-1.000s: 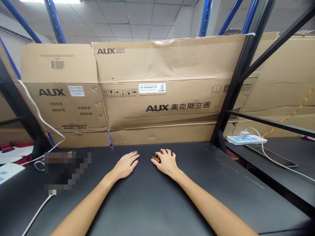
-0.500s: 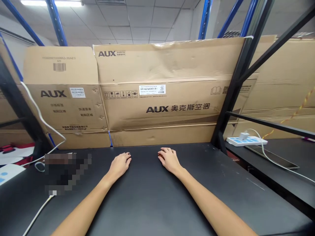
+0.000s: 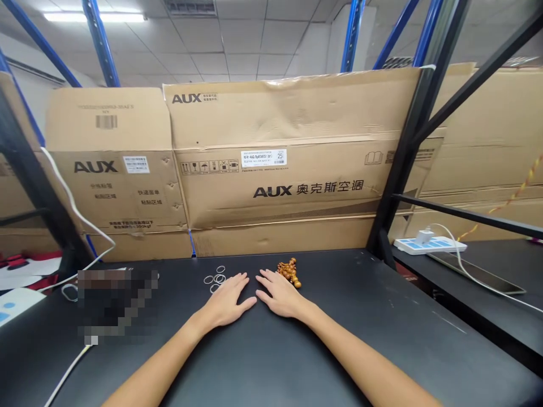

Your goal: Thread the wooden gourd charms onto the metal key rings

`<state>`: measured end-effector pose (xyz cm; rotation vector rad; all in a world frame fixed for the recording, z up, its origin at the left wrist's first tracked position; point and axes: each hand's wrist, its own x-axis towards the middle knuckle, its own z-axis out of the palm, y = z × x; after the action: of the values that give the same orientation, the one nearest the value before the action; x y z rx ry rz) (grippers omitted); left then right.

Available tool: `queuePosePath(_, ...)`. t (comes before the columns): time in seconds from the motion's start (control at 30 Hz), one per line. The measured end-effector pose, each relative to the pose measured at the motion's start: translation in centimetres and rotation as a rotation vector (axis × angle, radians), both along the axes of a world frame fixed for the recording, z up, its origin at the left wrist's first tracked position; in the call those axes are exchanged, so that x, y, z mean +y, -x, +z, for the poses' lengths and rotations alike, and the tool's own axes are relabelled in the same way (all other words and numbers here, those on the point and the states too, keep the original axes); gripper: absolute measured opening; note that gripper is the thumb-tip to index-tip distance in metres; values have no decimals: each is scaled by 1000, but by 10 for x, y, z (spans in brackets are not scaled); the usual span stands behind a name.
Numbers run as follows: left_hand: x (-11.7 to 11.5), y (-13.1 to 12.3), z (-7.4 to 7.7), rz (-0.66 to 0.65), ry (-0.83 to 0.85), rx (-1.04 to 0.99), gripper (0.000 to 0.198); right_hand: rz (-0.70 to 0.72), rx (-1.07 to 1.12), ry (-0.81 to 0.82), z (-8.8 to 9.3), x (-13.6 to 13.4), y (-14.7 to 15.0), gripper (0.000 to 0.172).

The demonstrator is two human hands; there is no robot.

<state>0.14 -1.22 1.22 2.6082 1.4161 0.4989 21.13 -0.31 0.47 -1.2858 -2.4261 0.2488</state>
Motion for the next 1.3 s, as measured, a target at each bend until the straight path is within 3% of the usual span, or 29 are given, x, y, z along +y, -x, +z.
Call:
queuePosePath(0.3, 1, 7, -3, -39, 52, 26, 80, 26, -6, 62, 7, 0, -5, 59)
queuePosePath(0.53, -4, 4, 5, -14, 87, 66, 84, 20, -11, 58, 8, -2, -5, 61)
queuePosePath(1.3, -11, -1, 10, -36, 26, 113, 73, 50, -12, 23, 4, 2, -7, 63)
